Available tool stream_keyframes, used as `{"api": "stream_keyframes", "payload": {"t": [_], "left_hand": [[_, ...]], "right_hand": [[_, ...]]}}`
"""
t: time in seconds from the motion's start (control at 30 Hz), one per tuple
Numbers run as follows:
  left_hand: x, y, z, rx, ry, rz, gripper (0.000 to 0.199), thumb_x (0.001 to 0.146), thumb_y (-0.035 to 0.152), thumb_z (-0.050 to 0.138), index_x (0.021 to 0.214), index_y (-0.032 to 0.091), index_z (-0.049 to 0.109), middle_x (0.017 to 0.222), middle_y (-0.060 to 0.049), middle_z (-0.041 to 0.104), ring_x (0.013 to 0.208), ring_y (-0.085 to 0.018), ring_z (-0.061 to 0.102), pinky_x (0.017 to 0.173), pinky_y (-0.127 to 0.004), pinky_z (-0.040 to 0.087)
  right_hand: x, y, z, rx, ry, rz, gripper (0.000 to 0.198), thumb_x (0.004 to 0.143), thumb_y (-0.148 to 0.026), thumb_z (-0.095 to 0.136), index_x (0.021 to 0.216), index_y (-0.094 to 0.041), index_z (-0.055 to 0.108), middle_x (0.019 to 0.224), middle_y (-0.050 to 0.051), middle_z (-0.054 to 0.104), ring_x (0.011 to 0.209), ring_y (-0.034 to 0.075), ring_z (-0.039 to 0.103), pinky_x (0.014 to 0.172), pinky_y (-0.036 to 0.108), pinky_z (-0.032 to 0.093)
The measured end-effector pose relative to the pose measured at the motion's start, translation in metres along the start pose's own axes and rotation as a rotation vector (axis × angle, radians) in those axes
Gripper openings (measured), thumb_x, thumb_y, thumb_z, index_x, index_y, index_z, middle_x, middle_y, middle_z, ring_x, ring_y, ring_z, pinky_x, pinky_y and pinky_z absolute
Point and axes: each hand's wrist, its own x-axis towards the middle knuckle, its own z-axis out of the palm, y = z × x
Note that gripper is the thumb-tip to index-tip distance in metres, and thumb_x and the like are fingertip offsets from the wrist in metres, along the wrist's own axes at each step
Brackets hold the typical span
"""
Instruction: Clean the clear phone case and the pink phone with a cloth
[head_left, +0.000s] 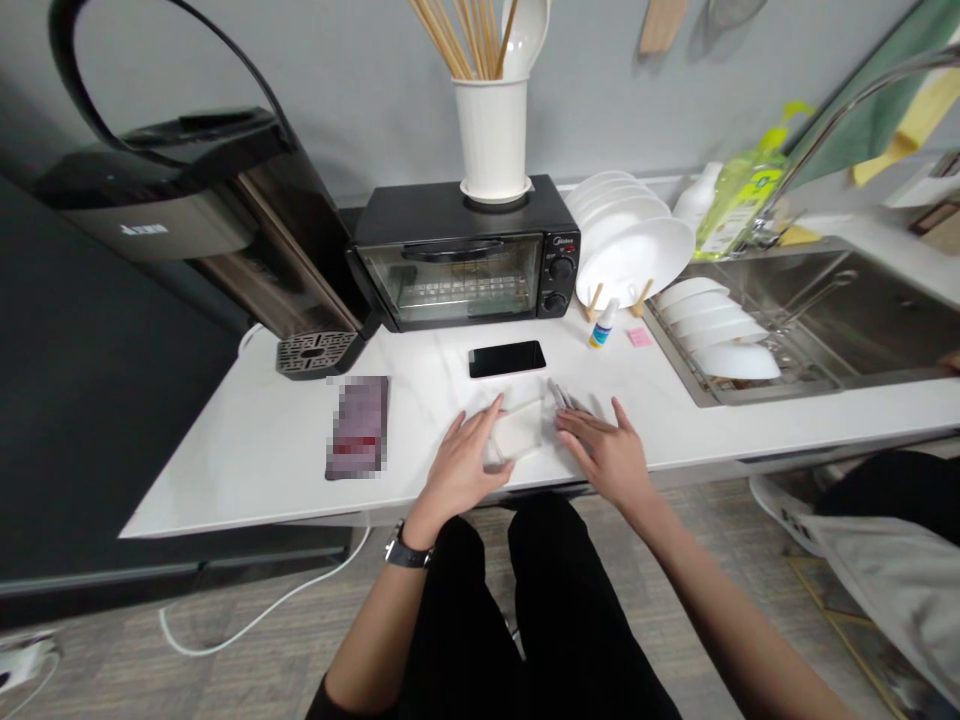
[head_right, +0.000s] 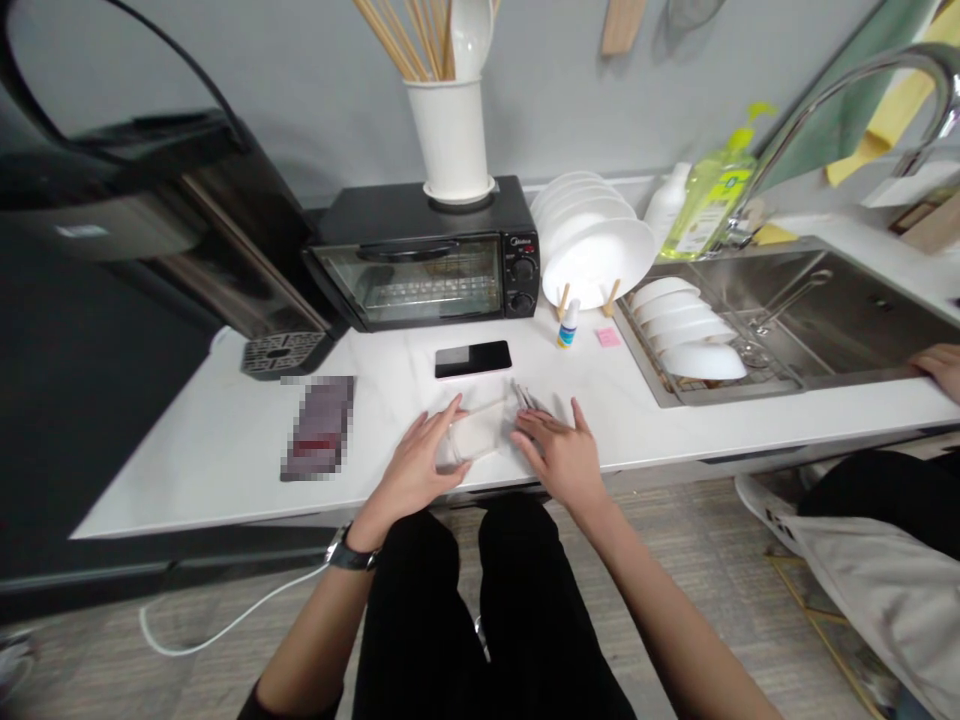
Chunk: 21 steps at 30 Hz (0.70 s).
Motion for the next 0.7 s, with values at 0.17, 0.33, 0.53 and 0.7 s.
{"api": "stream_keyframes", "payload": {"t": [0.17,0.33,0.53,0.7], "left_hand": [[-0.001,-0.007,0.001,-0.032,-0.014,0.004,0.099,0.090,0.030,0.069,0.170,0.031,0.010,0.158,-0.008,0.055,0.147,-0.026,0.051,0.132,-0.053,0.020],[-0.002,-0.006,-0.003,-0.022,-0.028,-0.014,0.105,0.084,0.025,0.073,0.170,0.026,0.013,0.151,-0.012,0.058,0.140,-0.029,0.056,0.130,-0.054,0.027],[0.000,-0.002,0.000,-0.002,0.005,-0.012,0.101,0.089,0.030,0.072,0.169,0.032,0.011,0.156,-0.006,0.056,0.145,-0.026,0.052,0.132,-0.052,0.021],[0.000,-0.006,0.003,-0.012,0.002,-0.006,0.097,0.093,0.033,0.069,0.170,0.032,0.010,0.160,-0.006,0.053,0.147,-0.024,0.050,0.132,-0.051,0.020]], "right_hand": [[0.015,-0.045,0.034,0.000,-0.027,-0.088,0.058,0.101,-0.058,0.060,0.139,-0.014,0.065,0.145,0.019,0.066,0.143,0.037,0.057,0.128,0.067,0.024],[0.001,-0.064,0.030,0.170,-0.134,-0.188,0.043,0.104,-0.052,0.059,0.132,-0.021,0.069,0.139,0.010,0.072,0.135,0.026,0.065,0.133,0.058,0.017],[-0.003,-0.002,-0.001,0.003,-0.002,-0.025,0.032,0.108,-0.040,0.055,0.132,-0.025,0.070,0.134,0.008,0.075,0.129,0.028,0.069,0.131,0.067,0.012],[0.013,-0.028,0.029,-0.057,0.009,-0.068,0.059,0.102,-0.053,0.061,0.145,-0.012,0.060,0.148,0.019,0.063,0.145,0.038,0.055,0.129,0.070,0.015]]}}
